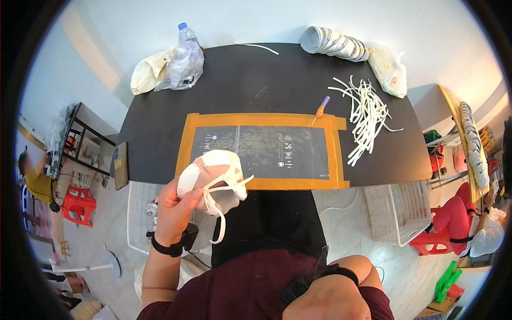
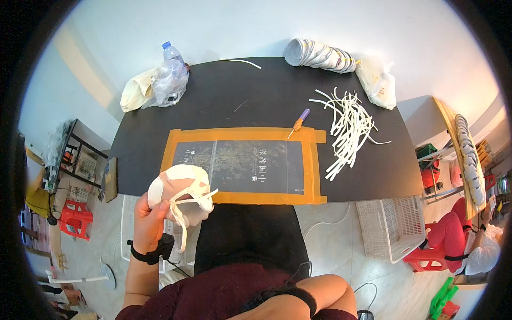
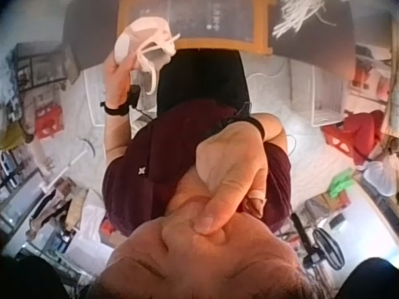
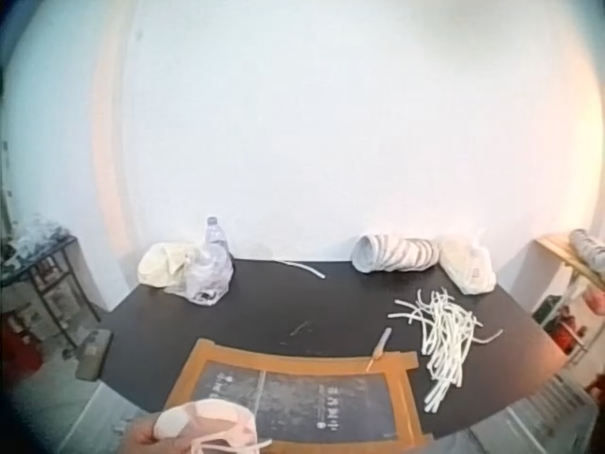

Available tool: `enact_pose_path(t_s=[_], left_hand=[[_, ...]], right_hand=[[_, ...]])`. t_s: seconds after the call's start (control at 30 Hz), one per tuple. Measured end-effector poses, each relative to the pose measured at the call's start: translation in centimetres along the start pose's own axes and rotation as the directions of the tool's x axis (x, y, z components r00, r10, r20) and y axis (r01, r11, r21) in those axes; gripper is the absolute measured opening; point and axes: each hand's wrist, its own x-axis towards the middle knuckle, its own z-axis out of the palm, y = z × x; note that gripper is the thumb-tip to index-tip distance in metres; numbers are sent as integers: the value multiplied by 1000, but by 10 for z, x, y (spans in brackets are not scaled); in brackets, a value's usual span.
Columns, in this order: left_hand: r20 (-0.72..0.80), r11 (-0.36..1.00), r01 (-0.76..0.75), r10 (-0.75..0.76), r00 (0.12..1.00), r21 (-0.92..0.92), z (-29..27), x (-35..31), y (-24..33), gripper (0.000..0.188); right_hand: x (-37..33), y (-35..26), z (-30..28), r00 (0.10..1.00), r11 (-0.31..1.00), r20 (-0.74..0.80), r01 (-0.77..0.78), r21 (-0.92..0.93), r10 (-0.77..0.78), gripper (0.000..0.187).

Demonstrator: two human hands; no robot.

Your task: Assembling a shoe upper by threading white strips through designated slots.

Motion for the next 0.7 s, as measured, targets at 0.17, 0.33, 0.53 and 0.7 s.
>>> enact_pose_path(t_s=[0.17, 0.33, 0.53, 0.7], left_hand=[[34, 998, -54, 53, 998, 24, 1, -3, 4, 32], [54, 997, -70, 68, 996, 18, 1, -9, 4, 35], [39, 995, -100, 102, 994, -29, 9, -14, 11, 32], [51, 994, -107, 108, 993, -27, 2, -20, 4, 31]], right_hand=[[-1, -6, -20, 983, 997, 184, 8, -82, 7, 57], [-17, -17, -11, 991, 974, 60, -105, -199, 119, 43], [-86, -14, -3, 977, 955, 47, -194, -224, 210, 29], [-54, -11, 0, 965, 941, 136, -179, -287, 225, 37]])
